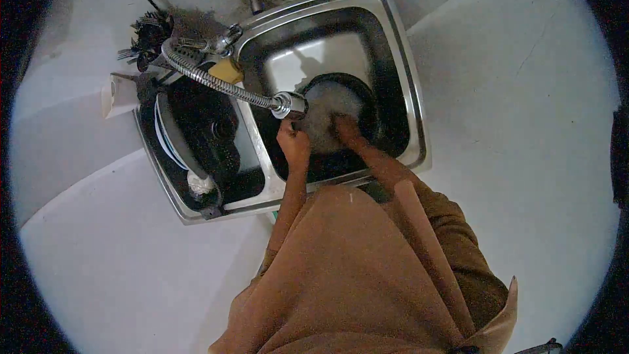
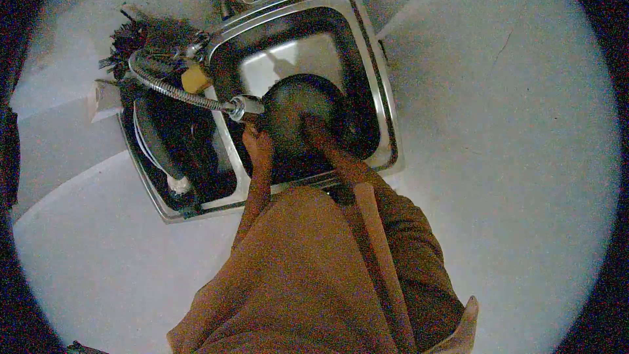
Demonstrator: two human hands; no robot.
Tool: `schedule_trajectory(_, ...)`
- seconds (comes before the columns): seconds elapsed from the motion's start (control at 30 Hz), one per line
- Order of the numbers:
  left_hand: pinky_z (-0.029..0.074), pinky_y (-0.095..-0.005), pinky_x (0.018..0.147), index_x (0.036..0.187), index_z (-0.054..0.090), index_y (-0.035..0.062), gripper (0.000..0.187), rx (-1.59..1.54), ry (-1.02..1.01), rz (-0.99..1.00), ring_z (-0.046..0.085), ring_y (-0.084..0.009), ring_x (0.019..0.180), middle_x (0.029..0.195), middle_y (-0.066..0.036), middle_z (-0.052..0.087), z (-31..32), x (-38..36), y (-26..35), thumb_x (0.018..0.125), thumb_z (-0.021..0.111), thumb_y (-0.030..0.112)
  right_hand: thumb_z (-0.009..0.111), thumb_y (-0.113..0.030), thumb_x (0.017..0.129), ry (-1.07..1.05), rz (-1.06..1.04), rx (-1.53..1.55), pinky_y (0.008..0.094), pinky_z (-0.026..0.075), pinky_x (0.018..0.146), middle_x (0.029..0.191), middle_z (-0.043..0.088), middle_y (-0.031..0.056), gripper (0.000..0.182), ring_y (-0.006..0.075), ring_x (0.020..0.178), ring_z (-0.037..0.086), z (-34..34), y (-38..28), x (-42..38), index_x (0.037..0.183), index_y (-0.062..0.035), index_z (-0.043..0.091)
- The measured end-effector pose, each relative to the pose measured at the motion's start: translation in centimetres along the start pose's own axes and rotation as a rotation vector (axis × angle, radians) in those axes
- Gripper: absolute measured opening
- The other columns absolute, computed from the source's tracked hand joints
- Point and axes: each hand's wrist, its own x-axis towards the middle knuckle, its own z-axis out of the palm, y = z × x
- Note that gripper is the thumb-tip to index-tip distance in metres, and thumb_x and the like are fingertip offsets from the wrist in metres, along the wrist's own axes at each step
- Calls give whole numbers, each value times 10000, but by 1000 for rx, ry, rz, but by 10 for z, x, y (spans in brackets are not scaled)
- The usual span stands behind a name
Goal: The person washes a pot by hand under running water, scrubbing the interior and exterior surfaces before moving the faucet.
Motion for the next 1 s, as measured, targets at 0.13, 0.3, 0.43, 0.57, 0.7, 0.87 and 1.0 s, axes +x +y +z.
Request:
schedule_trajectory(0.13,445,-362,689,871,574,-43,244,25,2,-62,572,-344,714,777,-204,599,-3,0,16,666,442,-21,507,-165,826,124,-65,-41,471,433,875,1087,547,198,327,367,991,542,-18,0,6,1121,-28,536)
schedule_trajectory(0.3,456,-371,697,881,580,-43,253,31,10,-4,602,-363,756,812,-218,620,-4,-2,31,669,443,-32,517,-137,818,111,-53,7,483,422,900,1109,555,211,399,377,1030,536,-142,-56,-7,1204,-36,497)
schedule_trajectory(0.43,458,-371,694,895,581,-40,264,45,37,-42,609,-367,767,807,-218,620,4,-2,16,676,434,-43,576,-115,780,-15,-34,180,464,412,945,1218,511,245,664,388,1086,527,-134,-57,-36,1380,-56,298)
schedule_trajectory(0.57,457,-364,695,933,576,-36,305,-7,32,-1,589,-374,743,809,-209,614,4,-3,13,669,425,-55,602,-112,758,-284,98,16,446,446,903,1210,512,268,604,368,1073,549,-144,-73,-47,1313,6,396)
schedule_trajectory(0.7,452,-352,691,950,567,-33,326,56,31,41,558,-347,697,802,-198,605,-1,-4,30,661,420,-58,597,-146,763,-240,-255,-118,430,466,862,1184,535,250,400,355,1029,576,-51,-19,-17,1120,29,559)
schedule_trajectory(0.87,444,-334,686,961,556,-36,362,-10,29,-20,535,-296,671,769,-185,590,1,-6,31,639,395,-74,578,-213,790,-355,167,32,476,420,910,1184,553,184,284,342,1084,538,-138,-55,-5,998,-26,625)
schedule_trajectory(1.0,444,-337,682,969,556,-38,371,1,34,5,533,-297,670,773,-182,595,-1,-6,37,639,392,-79,588,-227,794,171,-92,-171,529,376,943,1266,486,212,429,355,1199,445,-128,-46,-4,1179,-43,541)
